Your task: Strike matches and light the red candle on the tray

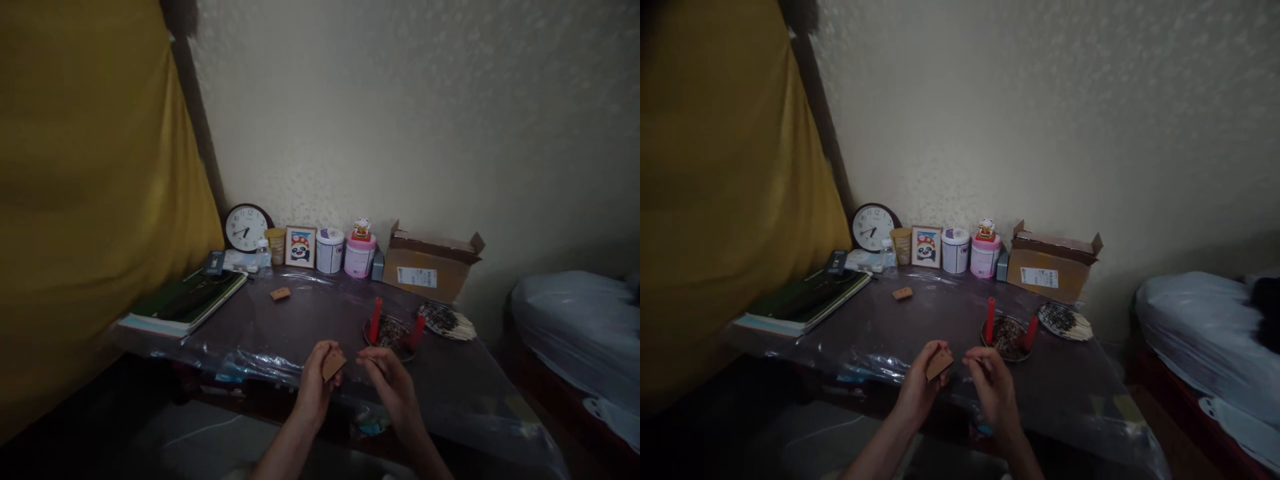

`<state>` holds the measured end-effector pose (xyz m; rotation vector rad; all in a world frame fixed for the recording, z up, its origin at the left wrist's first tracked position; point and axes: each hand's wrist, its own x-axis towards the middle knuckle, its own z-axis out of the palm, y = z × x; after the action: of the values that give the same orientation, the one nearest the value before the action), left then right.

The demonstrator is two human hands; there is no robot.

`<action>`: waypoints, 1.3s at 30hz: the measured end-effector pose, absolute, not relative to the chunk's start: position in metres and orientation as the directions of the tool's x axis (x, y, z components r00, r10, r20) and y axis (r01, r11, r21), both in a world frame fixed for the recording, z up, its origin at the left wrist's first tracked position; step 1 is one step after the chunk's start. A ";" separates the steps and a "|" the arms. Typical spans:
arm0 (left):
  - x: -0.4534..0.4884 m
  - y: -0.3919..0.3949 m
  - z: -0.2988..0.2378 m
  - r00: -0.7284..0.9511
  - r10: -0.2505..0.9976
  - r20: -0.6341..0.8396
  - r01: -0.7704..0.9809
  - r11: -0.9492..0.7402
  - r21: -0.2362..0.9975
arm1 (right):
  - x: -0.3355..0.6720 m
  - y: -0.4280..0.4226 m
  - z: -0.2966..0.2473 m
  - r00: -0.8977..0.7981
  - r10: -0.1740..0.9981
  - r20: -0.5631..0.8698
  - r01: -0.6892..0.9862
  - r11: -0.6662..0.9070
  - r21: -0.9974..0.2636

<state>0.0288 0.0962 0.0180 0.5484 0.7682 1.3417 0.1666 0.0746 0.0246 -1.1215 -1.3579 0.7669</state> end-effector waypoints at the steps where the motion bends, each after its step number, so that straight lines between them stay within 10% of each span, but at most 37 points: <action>1: 0.029 0.096 0.018 0.032 0.985 -0.167 -0.647 0.148 0.748 | 0.164 0.074 0.023 0.093 0.916 0.391 0.264 0.356 -0.896; 12: 0.032 0.089 0.024 -0.071 0.993 0.094 -0.406 -0.115 0.907 | 0.146 0.066 0.019 -0.068 0.846 0.529 0.628 0.448 -0.636; 39: 0.005 0.092 0.022 0.361 0.916 0.176 -0.425 -0.007 0.905 | 0.182 0.077 0.024 -0.086 0.939 0.333 0.298 0.343 -0.891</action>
<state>0.0045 0.0924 0.0223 1.1207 0.5603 1.1496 0.1816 0.0772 0.0236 -1.1405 -1.6034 0.8007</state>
